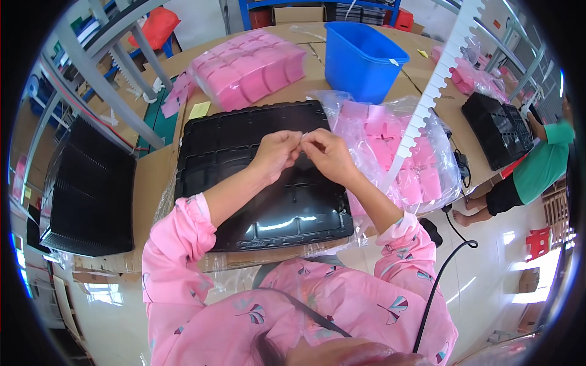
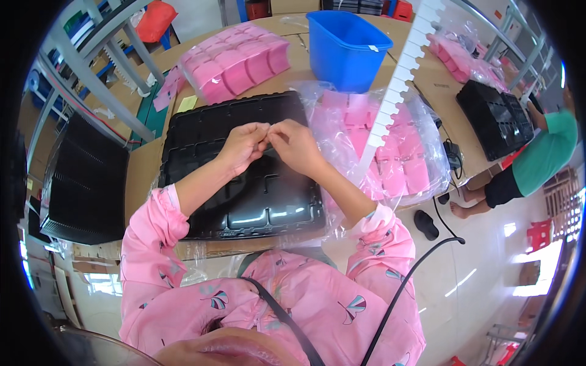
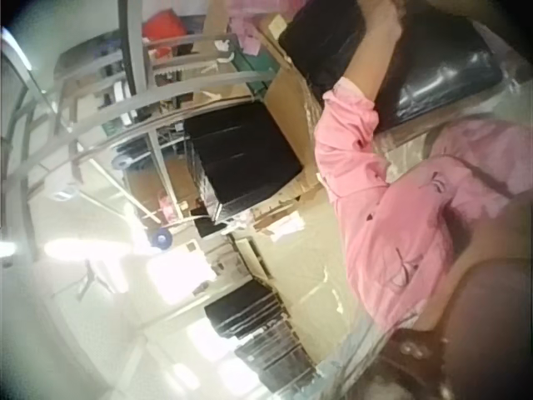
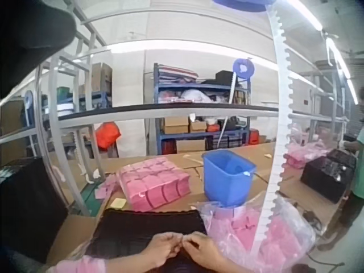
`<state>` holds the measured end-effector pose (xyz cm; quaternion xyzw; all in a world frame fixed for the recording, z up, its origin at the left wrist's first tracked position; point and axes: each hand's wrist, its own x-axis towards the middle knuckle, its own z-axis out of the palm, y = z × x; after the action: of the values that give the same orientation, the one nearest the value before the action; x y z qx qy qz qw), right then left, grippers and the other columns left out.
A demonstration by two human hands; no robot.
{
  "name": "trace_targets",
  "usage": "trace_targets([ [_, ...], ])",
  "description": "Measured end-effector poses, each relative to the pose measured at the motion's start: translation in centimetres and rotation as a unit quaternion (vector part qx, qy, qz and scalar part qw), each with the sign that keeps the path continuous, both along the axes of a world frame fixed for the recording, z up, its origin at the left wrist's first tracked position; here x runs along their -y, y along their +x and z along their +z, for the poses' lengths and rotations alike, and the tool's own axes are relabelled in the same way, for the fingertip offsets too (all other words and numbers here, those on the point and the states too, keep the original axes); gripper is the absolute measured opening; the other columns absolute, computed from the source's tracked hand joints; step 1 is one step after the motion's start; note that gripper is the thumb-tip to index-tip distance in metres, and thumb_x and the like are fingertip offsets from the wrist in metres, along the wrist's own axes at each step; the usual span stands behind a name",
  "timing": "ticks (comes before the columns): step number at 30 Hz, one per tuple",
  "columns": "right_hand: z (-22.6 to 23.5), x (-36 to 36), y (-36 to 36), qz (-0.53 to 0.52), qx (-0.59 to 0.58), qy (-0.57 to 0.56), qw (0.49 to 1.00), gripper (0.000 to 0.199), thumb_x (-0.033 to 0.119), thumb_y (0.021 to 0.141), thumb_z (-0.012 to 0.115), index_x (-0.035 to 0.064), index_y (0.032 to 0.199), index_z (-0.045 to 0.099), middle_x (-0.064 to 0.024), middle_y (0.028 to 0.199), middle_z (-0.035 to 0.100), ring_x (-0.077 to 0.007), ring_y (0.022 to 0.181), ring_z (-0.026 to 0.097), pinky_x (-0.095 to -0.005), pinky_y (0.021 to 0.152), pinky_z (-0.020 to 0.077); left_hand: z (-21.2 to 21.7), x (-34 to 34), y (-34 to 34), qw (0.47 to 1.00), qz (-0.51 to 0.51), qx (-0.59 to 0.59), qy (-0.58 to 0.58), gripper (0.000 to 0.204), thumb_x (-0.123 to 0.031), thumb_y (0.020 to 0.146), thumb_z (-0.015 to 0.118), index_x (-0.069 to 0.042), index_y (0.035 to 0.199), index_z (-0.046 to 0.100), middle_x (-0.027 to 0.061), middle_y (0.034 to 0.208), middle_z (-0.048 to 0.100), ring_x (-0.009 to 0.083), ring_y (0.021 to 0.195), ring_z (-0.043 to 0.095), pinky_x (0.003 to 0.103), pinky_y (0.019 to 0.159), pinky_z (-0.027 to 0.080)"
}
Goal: Assemble and prepare plastic/foam packaging inserts and lids.
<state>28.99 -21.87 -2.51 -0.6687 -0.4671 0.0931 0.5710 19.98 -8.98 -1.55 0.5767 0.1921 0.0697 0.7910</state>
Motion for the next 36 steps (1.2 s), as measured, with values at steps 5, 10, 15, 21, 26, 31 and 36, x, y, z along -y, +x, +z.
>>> trace_targets([
  [5, -0.3, 5.2, 4.0, -0.090, -0.062, 0.083, 0.991, 0.020, 0.006, 0.081, 0.059, 0.0014, 0.100, 0.058, -0.0094, 0.088, 0.060, -0.0154, 0.076, 0.058, -0.0279, 0.067, 0.0463, 3.9, 1.2, 9.6, 0.996, -0.039, 0.068, 0.044, 0.017, -0.023, 0.088, 0.055, -0.007, 0.081, 0.055, -0.0018, 0.065, 0.050, 0.0053, 0.048, 0.041, 0.018, 0.041, 0.030],
  [10, -1.0, 10.4, 5.7, -0.204, -0.006, 0.026, 0.979, 0.021, 0.006, 0.083, 0.058, 0.0008, 0.104, 0.056, -0.0064, 0.092, 0.060, -0.0123, 0.081, 0.057, -0.0256, 0.072, 0.0458, 9.1, -0.5, 23.0, 0.988, -0.014, 0.137, 0.071, 0.013, -0.016, 0.086, 0.055, -0.004, 0.081, 0.056, 0.0012, 0.065, 0.052, 0.0071, 0.051, 0.045, 0.019, 0.041, 0.034],
  [15, -1.9, 13.1, 6.9, -0.259, 0.095, -0.034, 0.960, 0.019, 0.001, 0.080, 0.055, 0.0020, 0.099, 0.056, -0.0114, 0.094, 0.059, -0.0242, 0.080, 0.059, -0.0311, 0.069, 0.0464, 11.6, 0.2, 32.0, 0.990, 0.081, 0.095, 0.062, 0.026, -0.022, 0.086, 0.056, 0.003, 0.092, 0.057, 0.0106, 0.079, 0.060, 0.0160, 0.062, 0.057, 0.026, 0.053, 0.048],
  [21, -3.0, 15.7, 7.8, -0.279, 0.125, -0.090, 0.948, 0.015, 0.000, 0.079, 0.055, 0.0013, 0.094, 0.058, -0.0145, 0.094, 0.059, -0.0319, 0.082, 0.058, -0.0348, 0.070, 0.0467, 10.4, -0.2, 35.6, 0.994, -0.050, 0.101, -0.005, 0.092, -0.063, 0.074, 0.056, 0.000, 0.134, 0.026, 0.0220, 0.133, 0.030, 0.0299, 0.114, 0.041, 0.045, 0.088, 0.041],
  [26, -3.3, 16.7, 9.7, -0.266, 0.146, -0.145, 0.942, 0.013, 0.003, 0.078, 0.055, 0.0011, 0.089, 0.062, -0.0167, 0.089, 0.061, -0.0346, 0.082, 0.058, -0.0380, 0.072, 0.0469, 9.2, -2.3, 34.2, 0.980, -0.091, 0.168, 0.058, 0.104, -0.063, 0.072, 0.058, 0.010, 0.134, 0.018, 0.0239, 0.135, 0.027, 0.0310, 0.118, 0.037, 0.043, 0.099, 0.031],
  [31, -4.3, 16.2, 11.3, -0.221, 0.120, -0.262, 0.932, 0.013, 0.009, 0.078, 0.058, 0.0011, 0.087, 0.063, -0.0164, 0.088, 0.063, -0.0328, 0.081, 0.061, -0.0371, 0.071, 0.0474, 5.7, 0.0, 29.6, 0.982, -0.032, 0.179, 0.054, 0.083, -0.062, 0.074, 0.058, 0.006, 0.119, 0.042, 0.0162, 0.113, 0.049, 0.0239, 0.106, 0.047, 0.038, 0.096, 0.035],
  [36, -4.4, 12.3, 12.4, -0.201, 0.113, -0.429, 0.873, 0.020, 0.021, 0.074, 0.061, 0.0038, 0.084, 0.064, -0.0178, 0.091, 0.063, -0.0342, 0.086, 0.060, -0.0418, 0.075, 0.0475, 6.5, 4.2, 18.4, 0.989, -0.057, 0.133, -0.005, 0.075, -0.061, 0.078, 0.052, 0.005, 0.112, 0.049, 0.0178, 0.114, 0.051, 0.0260, 0.109, 0.048, 0.037, 0.099, 0.034],
])
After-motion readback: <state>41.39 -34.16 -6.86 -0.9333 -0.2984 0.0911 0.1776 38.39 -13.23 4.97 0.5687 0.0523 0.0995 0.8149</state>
